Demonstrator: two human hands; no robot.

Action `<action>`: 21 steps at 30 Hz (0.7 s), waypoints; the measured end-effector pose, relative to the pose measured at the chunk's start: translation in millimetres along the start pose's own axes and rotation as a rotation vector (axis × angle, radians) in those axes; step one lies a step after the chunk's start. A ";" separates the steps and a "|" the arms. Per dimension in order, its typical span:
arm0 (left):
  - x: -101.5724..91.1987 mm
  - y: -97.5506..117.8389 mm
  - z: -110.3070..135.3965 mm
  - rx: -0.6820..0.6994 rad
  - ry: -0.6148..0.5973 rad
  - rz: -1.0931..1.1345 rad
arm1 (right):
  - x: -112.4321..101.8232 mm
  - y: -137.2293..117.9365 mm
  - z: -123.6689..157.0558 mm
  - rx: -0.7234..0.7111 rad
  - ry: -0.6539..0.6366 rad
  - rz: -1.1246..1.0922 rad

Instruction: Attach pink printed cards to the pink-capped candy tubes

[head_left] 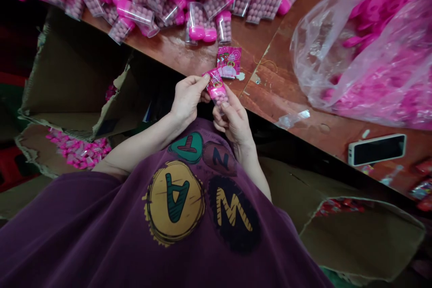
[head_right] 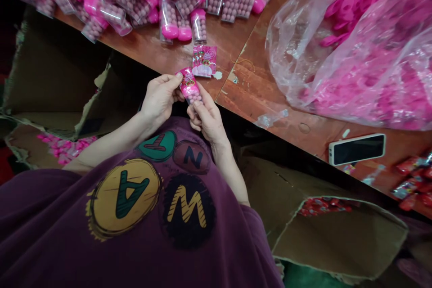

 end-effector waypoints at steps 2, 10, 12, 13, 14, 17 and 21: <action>0.0 -0.9 -0.4 0.005 0.005 0.012 | 0.2 1.8 -0.5 -0.012 -0.002 0.028; 1.1 -10.6 -0.6 0.003 0.020 0.006 | 0.2 10.6 -1.9 -0.017 -0.020 0.128; 0.7 -13.2 -0.9 0.003 0.020 -0.005 | 0.8 10.9 -2.2 -0.032 0.001 0.148; 0.4 -14.3 -1.3 0.003 0.022 -0.008 | 1.6 10.6 -2.2 -0.041 0.010 0.159; 0.1 -15.1 -1.7 0.004 0.025 -0.010 | 2.7 10.2 -2.1 -0.048 0.016 0.163; -0.5 -16.4 -3.6 0.012 0.047 -0.002 | 6.8 9.2 -1.1 -0.045 0.014 0.153; -0.4 -15.3 -4.9 0.054 0.082 0.031 | 9.0 8.6 0.1 -0.038 0.018 0.208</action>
Point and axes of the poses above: each hand's wrist, its own z-axis away from the middle knuckle, its own x-axis out of the palm, y = z × x, the point moved 4 cm from there along -z, towards the middle knuckle, and after that the axes turned 2 degrees about -x, right-handed, at the moved point
